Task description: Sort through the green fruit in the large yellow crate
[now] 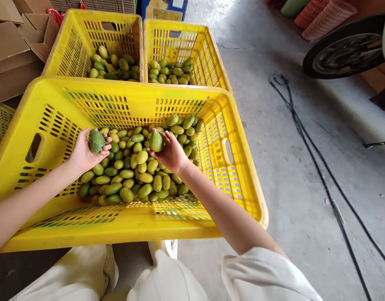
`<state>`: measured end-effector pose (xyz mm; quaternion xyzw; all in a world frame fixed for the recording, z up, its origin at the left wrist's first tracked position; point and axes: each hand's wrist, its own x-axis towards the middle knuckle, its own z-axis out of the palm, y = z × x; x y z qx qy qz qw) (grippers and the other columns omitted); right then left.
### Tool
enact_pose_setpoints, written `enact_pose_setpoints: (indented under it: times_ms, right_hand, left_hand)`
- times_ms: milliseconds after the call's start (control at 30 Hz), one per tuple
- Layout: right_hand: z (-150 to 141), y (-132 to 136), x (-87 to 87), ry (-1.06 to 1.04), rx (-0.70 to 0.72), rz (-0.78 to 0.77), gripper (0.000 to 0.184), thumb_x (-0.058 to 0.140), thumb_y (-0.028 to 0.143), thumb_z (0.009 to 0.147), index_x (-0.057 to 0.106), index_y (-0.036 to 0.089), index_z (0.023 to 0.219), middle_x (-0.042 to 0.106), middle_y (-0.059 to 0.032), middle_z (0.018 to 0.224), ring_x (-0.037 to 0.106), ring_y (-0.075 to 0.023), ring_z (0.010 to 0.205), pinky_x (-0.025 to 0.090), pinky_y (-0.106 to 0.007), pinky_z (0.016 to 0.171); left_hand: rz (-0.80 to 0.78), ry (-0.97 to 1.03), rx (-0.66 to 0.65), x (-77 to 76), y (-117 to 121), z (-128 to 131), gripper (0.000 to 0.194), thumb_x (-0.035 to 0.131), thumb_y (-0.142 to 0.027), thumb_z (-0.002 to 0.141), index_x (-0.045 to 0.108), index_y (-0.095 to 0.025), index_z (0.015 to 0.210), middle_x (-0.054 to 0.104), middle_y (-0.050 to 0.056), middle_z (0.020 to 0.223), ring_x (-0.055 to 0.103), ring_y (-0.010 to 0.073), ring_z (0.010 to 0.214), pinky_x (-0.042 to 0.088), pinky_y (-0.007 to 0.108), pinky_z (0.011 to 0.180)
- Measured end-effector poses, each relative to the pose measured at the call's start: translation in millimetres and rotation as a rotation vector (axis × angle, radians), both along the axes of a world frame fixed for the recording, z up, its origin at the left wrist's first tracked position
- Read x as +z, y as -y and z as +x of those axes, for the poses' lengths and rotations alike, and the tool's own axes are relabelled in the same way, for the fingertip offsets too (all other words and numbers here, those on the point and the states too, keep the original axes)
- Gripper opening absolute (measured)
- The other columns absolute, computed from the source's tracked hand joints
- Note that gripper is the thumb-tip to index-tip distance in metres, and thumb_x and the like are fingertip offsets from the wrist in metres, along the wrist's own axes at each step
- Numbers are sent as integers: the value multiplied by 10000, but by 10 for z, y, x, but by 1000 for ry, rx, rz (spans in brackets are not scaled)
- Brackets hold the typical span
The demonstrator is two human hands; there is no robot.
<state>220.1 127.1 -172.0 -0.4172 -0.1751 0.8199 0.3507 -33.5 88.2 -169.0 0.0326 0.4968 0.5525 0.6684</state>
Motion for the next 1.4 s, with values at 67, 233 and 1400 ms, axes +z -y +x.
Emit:
enact_pose_setpoints:
  times_ms: [67, 233, 1400]
  right_hand:
    - [5, -14, 3, -11, -33, -25, 154, 599, 325, 1006, 679, 251, 1115, 744, -31, 913, 690, -167, 748, 540, -222, 580]
    - [36, -37, -82, 83, -80, 36, 159, 749, 379, 965, 670, 247, 1003, 740, -7, 929, 598, -128, 672, 444, -205, 498]
    - [157, -141, -218, 19, -60, 188, 342, 824, 537, 911, 644, 254, 976, 713, -3, 946, 477, -102, 619, 384, -201, 450]
  left_hand:
    - [0, 13, 14, 44, 13, 9, 399, 423, -405, 1088, 677, -153, 911, 686, 89, 766, 647, 165, 587, 506, 232, 464]
    - [16, -30, 5, 23, 21, 25, 218, 557, -276, 1054, 730, -146, 1087, 783, 125, 940, 760, 190, 786, 626, 258, 673]
    - [20, -28, 15, 79, -26, 44, 357, 440, -386, 1150, 648, -193, 933, 642, 45, 776, 532, 95, 560, 480, 190, 513]
